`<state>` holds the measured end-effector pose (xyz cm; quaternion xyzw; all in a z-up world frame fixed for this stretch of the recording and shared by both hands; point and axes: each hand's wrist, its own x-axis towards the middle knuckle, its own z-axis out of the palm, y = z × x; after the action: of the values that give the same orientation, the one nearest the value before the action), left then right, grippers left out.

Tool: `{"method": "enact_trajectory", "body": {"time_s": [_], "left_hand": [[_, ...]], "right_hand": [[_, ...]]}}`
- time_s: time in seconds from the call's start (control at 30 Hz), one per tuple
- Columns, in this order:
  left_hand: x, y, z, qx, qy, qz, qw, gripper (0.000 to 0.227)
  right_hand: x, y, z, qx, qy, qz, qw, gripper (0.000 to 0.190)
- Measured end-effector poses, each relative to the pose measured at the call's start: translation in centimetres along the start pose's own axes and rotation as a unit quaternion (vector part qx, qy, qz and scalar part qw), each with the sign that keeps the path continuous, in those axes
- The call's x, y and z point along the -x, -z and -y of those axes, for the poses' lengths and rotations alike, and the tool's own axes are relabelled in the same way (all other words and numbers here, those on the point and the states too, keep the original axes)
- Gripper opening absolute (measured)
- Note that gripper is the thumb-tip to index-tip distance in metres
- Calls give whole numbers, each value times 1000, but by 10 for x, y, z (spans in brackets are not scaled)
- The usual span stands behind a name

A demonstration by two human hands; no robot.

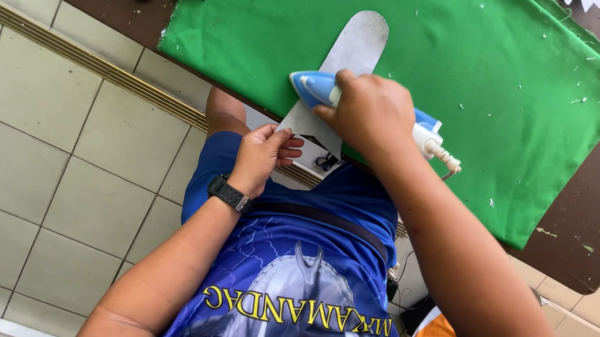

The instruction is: The person is ironing white fabric patterns onto a green fabric sheet on a work table.

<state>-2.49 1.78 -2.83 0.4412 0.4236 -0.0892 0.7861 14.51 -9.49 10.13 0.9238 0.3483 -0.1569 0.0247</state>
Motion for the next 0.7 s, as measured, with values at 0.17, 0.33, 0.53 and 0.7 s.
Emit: {"method": "enact_trajectory", "body": {"time_s": [0.17, 0.33, 0.53, 0.7], "left_hand": [[10, -5, -19, 10, 4, -6, 1000, 14], [18, -9, -35, -1, -1, -10, 1000, 17], [17, -16, -47, -28, -5, -12, 1000, 18], [7, -20, -76, -224, -127, -43, 965, 25]], "right_hand": [[-37, 9, -20, 23, -5, -20, 1000, 55], [-68, 13, -40, 50, 0, -54, 997, 55], [-101, 17, -61, 72, -1, -90, 993, 61], [-128, 23, -71, 107, -77, 14, 991, 75]]}}
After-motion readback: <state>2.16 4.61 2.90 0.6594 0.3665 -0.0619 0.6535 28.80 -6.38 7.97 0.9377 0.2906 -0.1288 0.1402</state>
